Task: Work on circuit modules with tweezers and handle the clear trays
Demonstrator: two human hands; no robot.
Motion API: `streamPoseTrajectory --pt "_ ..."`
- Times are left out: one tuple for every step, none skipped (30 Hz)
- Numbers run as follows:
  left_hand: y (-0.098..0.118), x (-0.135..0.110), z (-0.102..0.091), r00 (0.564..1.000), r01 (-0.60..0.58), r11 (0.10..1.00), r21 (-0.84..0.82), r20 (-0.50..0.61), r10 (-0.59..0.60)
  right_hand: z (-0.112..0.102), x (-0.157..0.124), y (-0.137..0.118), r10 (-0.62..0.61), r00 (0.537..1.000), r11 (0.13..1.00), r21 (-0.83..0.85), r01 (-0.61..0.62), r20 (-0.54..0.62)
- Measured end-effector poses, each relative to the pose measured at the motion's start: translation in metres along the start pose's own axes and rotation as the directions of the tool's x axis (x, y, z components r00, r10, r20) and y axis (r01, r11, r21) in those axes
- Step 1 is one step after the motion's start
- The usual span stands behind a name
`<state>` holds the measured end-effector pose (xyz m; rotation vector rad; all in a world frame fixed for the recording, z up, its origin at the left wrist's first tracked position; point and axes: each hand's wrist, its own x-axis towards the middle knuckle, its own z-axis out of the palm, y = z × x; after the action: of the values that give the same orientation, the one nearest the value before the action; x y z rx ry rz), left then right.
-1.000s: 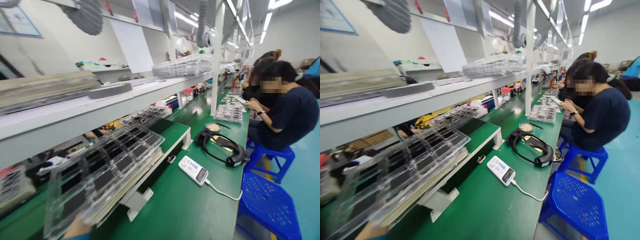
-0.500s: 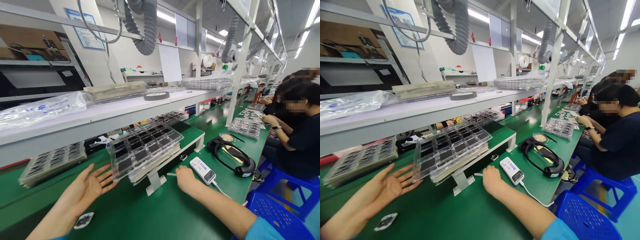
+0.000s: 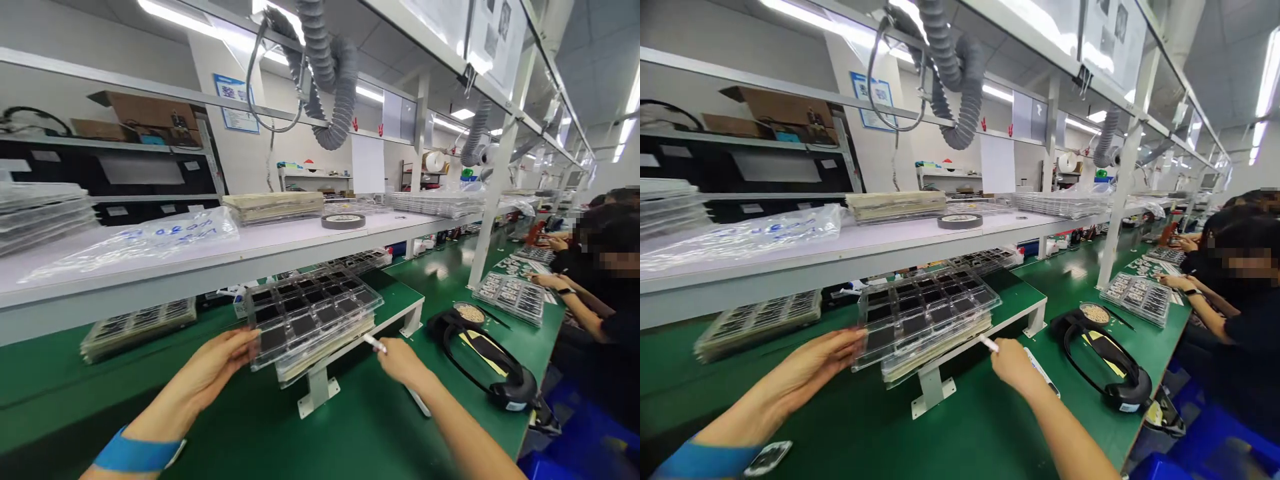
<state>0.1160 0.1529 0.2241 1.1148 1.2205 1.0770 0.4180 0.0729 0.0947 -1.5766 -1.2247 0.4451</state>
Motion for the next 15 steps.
streamPoseTrajectory --pt "0.003 -0.002 0.003 1.0 0.005 1.0 -0.03 0.02 -0.005 -0.011 0.003 -0.003 0.016 1.0 0.999 0.047 -0.016 -0.009" --pt "0.005 -0.005 0.006 0.999 0.006 0.998 -0.06 0.039 -0.004 -0.021 0.007 -0.006 0.041 0.999 0.995 0.093 -0.039 -0.013" --pt "0.008 -0.008 0.01 0.998 -0.008 0.996 -0.083 0.053 0.012 -0.031 0.011 -0.01 0.07 0.997 0.987 0.143 -0.066 -0.017" --pt "0.01 -0.012 0.015 0.997 -0.02 0.994 -0.105 0.066 0.027 -0.04 0.015 -0.015 0.096 0.995 0.976 0.199 -0.088 -0.032" --pt "0.012 -0.016 0.019 0.996 -0.028 0.992 -0.126 0.078 0.038 -0.049 0.019 -0.019 0.123 0.992 0.961 0.253 -0.113 -0.023" --pt "0.014 -0.021 0.024 0.993 -0.034 0.99 -0.139 0.105 0.049 -0.057 0.022 -0.024 0.139 0.99 0.944 0.301 -0.131 -0.005" --pt "0.015 -0.025 0.029 0.988 -0.043 0.989 -0.145 0.144 0.064 -0.065 0.024 -0.028 0.146 0.989 0.925 0.351 -0.144 0.021" --pt "0.017 -0.028 0.033 0.977 -0.056 0.988 -0.143 0.196 0.084 -0.074 0.025 -0.032 0.147 0.988 0.909 0.388 -0.153 0.045" --pt "0.018 -0.03 0.036 0.963 -0.072 0.988 -0.14 0.249 0.105 -0.082 0.025 -0.034 0.157 0.985 0.878 0.445 -0.174 0.075" --pt "0.019 -0.031 0.039 0.947 -0.087 0.987 -0.136 0.295 0.124 -0.091 0.024 -0.036 0.191 0.975 0.756 0.616 -0.219 0.112" --pt "0.018 -0.031 0.04 0.933 -0.099 0.986 -0.133 0.332 0.139 -0.1 0.023 -0.036 0.227 0.962 0.632 0.729 -0.263 0.151" --pt "0.018 -0.029 0.04 0.924 -0.106 0.985 -0.134 0.353 0.148 -0.108 0.02 -0.036 0.258 0.952 0.545 0.789 -0.285 0.165" --pt "0.016 -0.026 0.038 0.922 -0.111 0.984 -0.138 0.356 0.154 -0.116 0.017 -0.035 0.281 0.945 0.496 0.818 -0.291 0.166" --pt "0.014 -0.022 0.036 0.921 -0.123 0.982 -0.141 0.352 0.166 -0.124 0.014 -0.033 0.3 0.942 0.482 0.827 -0.288 0.153" --pt "0.01 -0.018 0.034 0.924 -0.142 0.98 -0.142 0.337 0.183 -0.13 0.01 -0.031 0.291 0.945 0.497 0.821 -0.282 0.149"
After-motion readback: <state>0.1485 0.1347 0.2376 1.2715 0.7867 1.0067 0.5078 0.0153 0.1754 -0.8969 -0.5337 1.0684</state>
